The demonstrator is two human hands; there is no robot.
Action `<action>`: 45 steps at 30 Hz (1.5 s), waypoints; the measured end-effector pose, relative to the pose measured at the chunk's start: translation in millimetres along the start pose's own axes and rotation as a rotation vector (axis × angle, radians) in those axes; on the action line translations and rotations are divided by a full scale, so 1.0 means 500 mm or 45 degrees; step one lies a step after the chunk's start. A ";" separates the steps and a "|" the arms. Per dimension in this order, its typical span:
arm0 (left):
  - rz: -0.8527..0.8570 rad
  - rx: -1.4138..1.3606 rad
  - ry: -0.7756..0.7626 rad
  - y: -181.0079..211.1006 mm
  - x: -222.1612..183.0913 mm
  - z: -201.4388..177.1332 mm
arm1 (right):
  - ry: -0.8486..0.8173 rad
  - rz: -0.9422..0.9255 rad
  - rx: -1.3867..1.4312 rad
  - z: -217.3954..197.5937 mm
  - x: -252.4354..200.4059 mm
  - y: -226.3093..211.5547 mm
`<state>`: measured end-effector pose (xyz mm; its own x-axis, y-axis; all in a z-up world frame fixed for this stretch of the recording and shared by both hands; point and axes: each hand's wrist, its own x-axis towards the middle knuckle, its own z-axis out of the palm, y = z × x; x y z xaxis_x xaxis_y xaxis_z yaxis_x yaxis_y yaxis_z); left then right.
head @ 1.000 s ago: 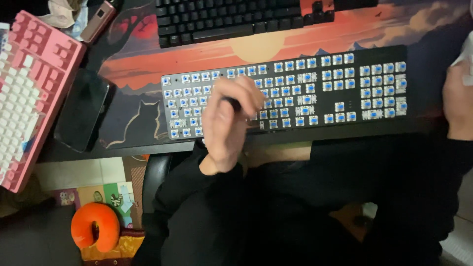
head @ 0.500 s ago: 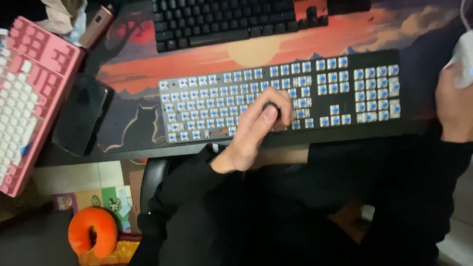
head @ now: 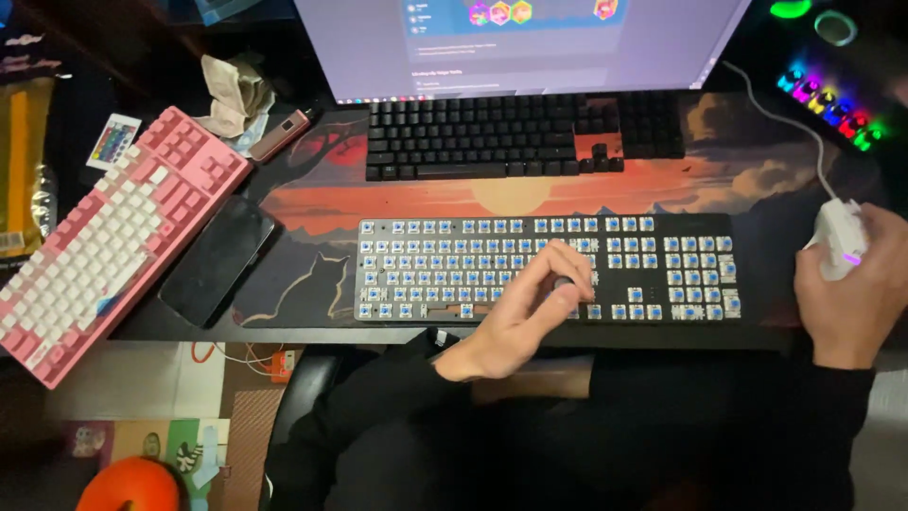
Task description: Adjusting mechanical keyboard switches using a specialized tool
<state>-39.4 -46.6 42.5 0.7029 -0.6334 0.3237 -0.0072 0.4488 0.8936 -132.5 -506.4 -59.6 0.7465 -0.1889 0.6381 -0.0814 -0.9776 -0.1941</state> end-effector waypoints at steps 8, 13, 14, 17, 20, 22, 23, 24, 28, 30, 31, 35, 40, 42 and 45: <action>-0.103 0.033 -0.095 -0.002 0.004 0.005 | 0.001 -0.007 -0.015 0.005 0.000 0.011; -0.025 0.069 -0.118 -0.003 0.011 0.012 | -0.006 0.005 0.002 0.014 -0.007 0.025; 0.043 0.102 -0.071 -0.002 0.012 0.014 | -0.004 -0.008 0.002 0.015 -0.008 0.028; 0.008 -0.001 -0.031 -0.007 0.006 0.017 | 0.010 -0.029 -0.008 0.007 0.001 0.016; -0.076 -0.033 -0.050 -0.017 0.004 0.008 | 0.026 -0.055 -0.021 0.012 0.002 0.025; -0.055 0.062 -0.058 -0.021 -0.001 0.004 | 0.025 -0.075 -0.032 0.012 -0.003 0.031; -0.057 -0.013 -0.124 -0.020 -0.001 0.002 | 0.034 -0.050 0.006 0.011 -0.001 0.029; -0.059 -0.087 -0.191 -0.019 -0.002 0.001 | 0.043 -0.026 0.044 0.011 0.001 0.026; -0.052 -0.003 -0.101 0.005 0.001 0.005 | 0.041 -0.020 0.030 0.005 0.001 0.018; 0.130 0.008 -0.061 0.032 0.006 0.015 | 0.043 -0.044 -0.015 0.009 -0.001 0.023; 0.132 0.012 -0.057 0.020 0.000 0.011 | 0.044 -0.047 -0.010 0.009 -0.001 0.023; -0.073 0.043 -0.085 -0.001 -0.011 -0.005 | -0.005 0.008 0.036 0.009 -0.002 0.018; -0.002 -0.019 -0.204 -0.012 -0.003 -0.001 | 0.012 -0.027 0.003 0.014 -0.007 0.030; 0.017 0.084 -0.129 0.008 0.001 0.000 | 0.013 -0.020 -0.007 0.011 -0.006 0.025; 0.080 -0.089 -0.096 0.013 0.001 0.011 | -0.031 0.079 -0.015 0.009 -0.009 0.018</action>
<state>-43.0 -47.3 50.0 0.6474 -0.6470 0.4029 0.0023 0.5302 0.8479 -133.5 -513.9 -67.5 0.7553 -0.2473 0.6070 -0.1360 -0.9651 -0.2239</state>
